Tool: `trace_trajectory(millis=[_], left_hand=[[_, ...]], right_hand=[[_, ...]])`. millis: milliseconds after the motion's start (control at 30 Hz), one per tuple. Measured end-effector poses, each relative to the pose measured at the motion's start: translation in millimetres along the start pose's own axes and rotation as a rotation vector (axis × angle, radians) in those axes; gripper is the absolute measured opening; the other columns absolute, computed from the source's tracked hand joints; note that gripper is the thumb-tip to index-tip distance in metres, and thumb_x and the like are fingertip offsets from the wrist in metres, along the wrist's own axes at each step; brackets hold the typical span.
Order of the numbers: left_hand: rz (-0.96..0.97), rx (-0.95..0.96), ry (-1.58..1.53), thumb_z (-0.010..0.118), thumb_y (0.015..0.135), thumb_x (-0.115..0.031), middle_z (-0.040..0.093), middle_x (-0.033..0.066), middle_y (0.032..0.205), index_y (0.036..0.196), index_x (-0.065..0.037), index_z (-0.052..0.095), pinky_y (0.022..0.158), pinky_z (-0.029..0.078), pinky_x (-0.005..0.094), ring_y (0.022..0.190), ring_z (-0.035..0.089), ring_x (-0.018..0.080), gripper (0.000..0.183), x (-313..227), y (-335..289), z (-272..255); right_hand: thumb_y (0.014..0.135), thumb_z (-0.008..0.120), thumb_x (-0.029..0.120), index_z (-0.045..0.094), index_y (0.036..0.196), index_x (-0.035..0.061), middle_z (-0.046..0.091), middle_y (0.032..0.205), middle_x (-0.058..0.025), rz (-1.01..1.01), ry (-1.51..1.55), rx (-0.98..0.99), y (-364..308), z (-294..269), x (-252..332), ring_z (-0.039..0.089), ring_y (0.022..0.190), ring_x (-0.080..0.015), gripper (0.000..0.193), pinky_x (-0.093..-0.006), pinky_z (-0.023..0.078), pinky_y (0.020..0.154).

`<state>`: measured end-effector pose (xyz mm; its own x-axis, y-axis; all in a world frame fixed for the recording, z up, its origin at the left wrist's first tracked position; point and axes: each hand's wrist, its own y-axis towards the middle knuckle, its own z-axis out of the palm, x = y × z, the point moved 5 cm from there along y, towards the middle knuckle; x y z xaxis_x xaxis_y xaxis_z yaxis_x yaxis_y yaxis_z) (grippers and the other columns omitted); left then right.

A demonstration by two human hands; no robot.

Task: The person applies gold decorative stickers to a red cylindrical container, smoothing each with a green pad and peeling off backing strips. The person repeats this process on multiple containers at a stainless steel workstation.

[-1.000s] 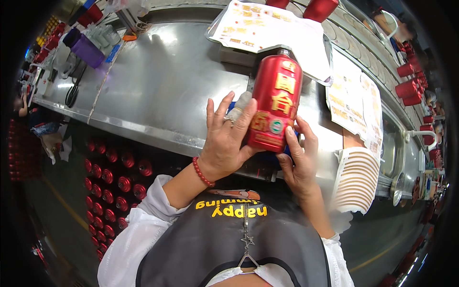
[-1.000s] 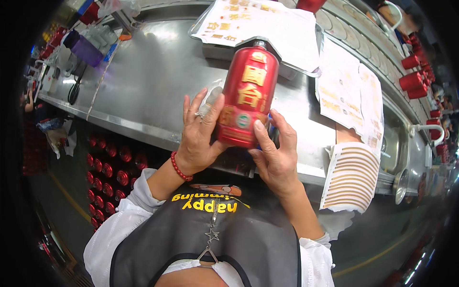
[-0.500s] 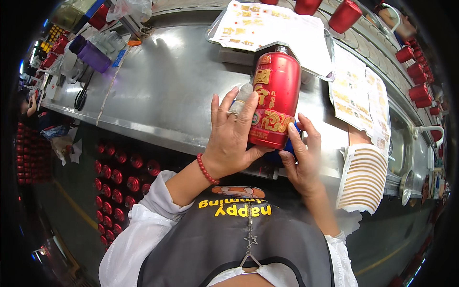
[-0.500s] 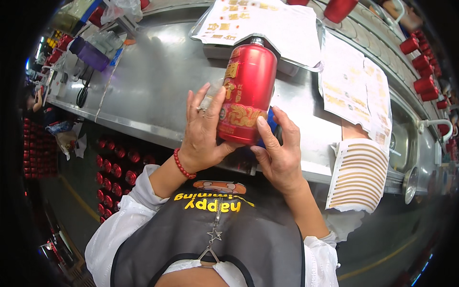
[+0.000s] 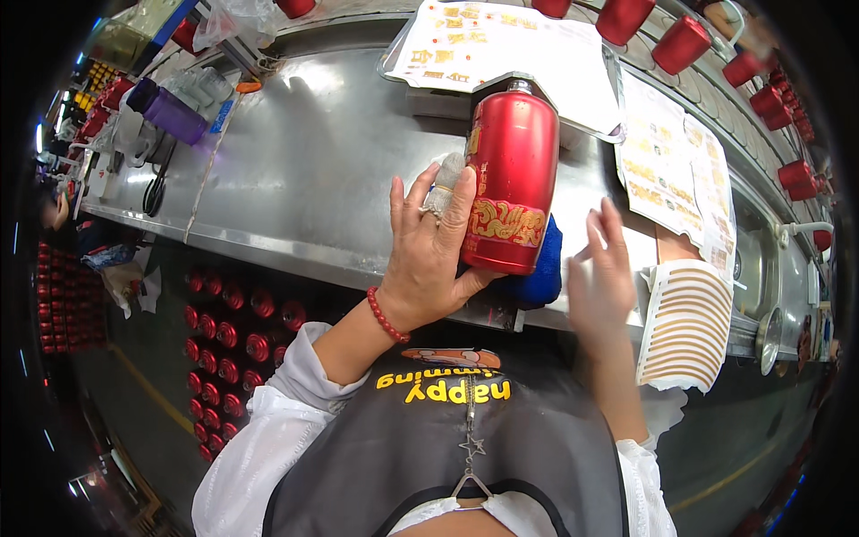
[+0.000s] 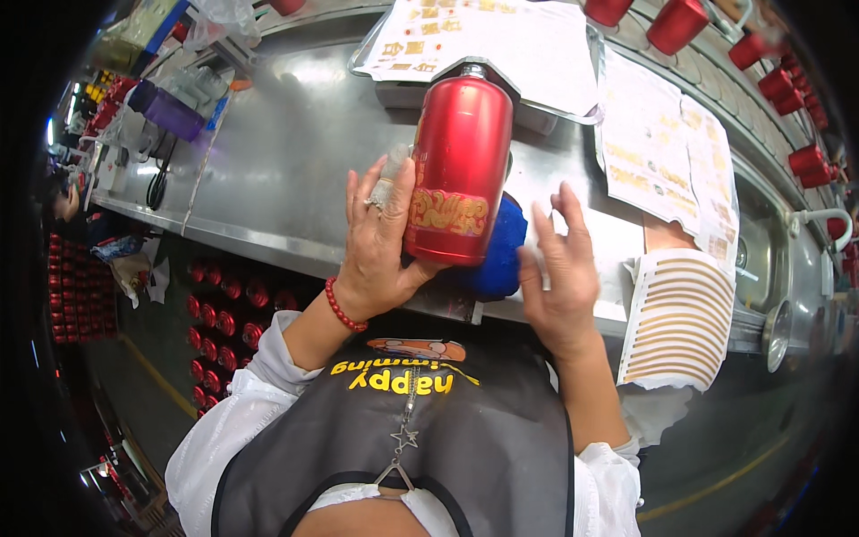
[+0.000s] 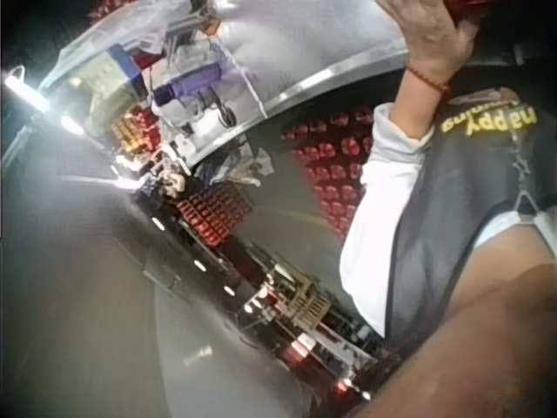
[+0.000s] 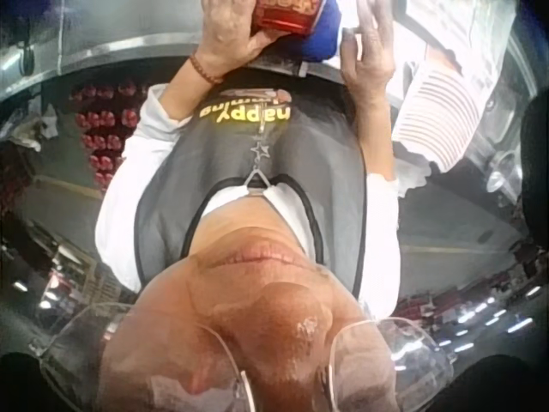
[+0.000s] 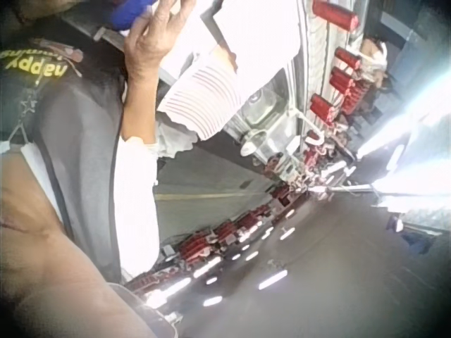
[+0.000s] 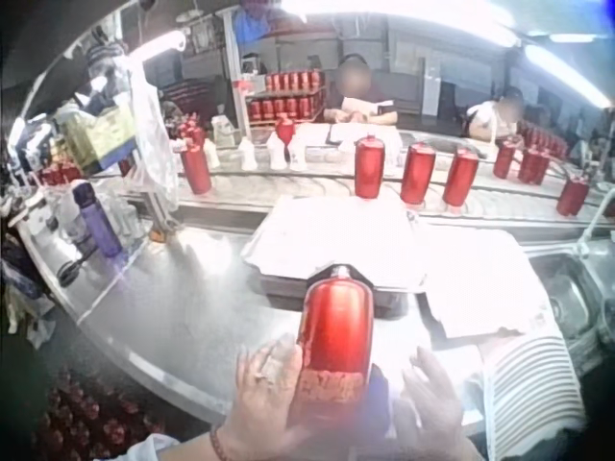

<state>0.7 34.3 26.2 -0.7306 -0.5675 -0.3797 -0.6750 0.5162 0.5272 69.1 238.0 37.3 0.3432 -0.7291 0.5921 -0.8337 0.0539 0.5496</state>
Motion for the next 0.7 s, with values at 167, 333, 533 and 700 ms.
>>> trace_trajectory(millis=[167, 333, 533, 700], left_hand=[[0.008, -0.052, -0.042, 0.073, 0.081, -0.054, 0.054, 0.0238, 0.136, 0.157, -0.001, 0.024, 0.113, 0.010, 0.0687, 0.138, 0.034, 0.0465, 0.105, -1.3, 1.0, 2.2], [0.019, -0.025, -0.056, 0.075, 0.080, -0.050, 0.050, 0.0198, 0.144, 0.157, -0.001, 0.024, 0.113, 0.010, 0.0698, 0.137, 0.036, 0.0456, 0.104, 0.2, -0.7, 2.2], [-0.002, -0.048, -0.105, 0.077, 0.079, -0.048, 0.058, 0.0174, 0.136, 0.156, 0.000, 0.025, 0.112, 0.010, 0.0701, 0.138, 0.035, 0.0455, 0.105, 0.8, -1.1, 5.1], [0.209, -0.103, 0.039, 0.072, 0.086, -0.035, 0.061, 0.0076, 0.135, 0.149, -0.017, 0.043, 0.117, 0.009, 0.0637, 0.141, 0.036, 0.0336, 0.071, -6.8, 0.9, -6.1]], right_hand=[[0.093, 0.064, 0.010, 0.058, 0.123, 0.0009, 0.069, 0.098, -0.0201, 0.046, 0.190, -0.058, 55.5, 4.9, 52.5, 0.072, 0.081, -0.0296, 0.032, -0.0358, 0.055, 0.070], [0.095, 0.061, 0.013, 0.059, 0.115, 0.0013, 0.068, 0.087, -0.0176, 0.331, 0.320, 0.023, 49.4, 21.5, 26.2, 0.069, 0.074, -0.0259, 0.023, -0.0349, 0.054, 0.068], [0.098, 0.062, 0.018, 0.059, 0.114, 0.0004, 0.064, 0.085, -0.0027, 0.462, 0.534, -0.127, 19.3, 25.3, -9.5, 0.057, 0.078, -0.0092, 0.024, -0.0257, 0.050, 0.073], [0.099, 0.063, 0.018, 0.058, 0.112, -0.0001, 0.064, 0.085, -0.0029, 0.476, 0.539, -0.132, 14.2, 24.8, -15.6, 0.056, 0.078, -0.0089, 0.023, -0.0257, 0.049, 0.073]])
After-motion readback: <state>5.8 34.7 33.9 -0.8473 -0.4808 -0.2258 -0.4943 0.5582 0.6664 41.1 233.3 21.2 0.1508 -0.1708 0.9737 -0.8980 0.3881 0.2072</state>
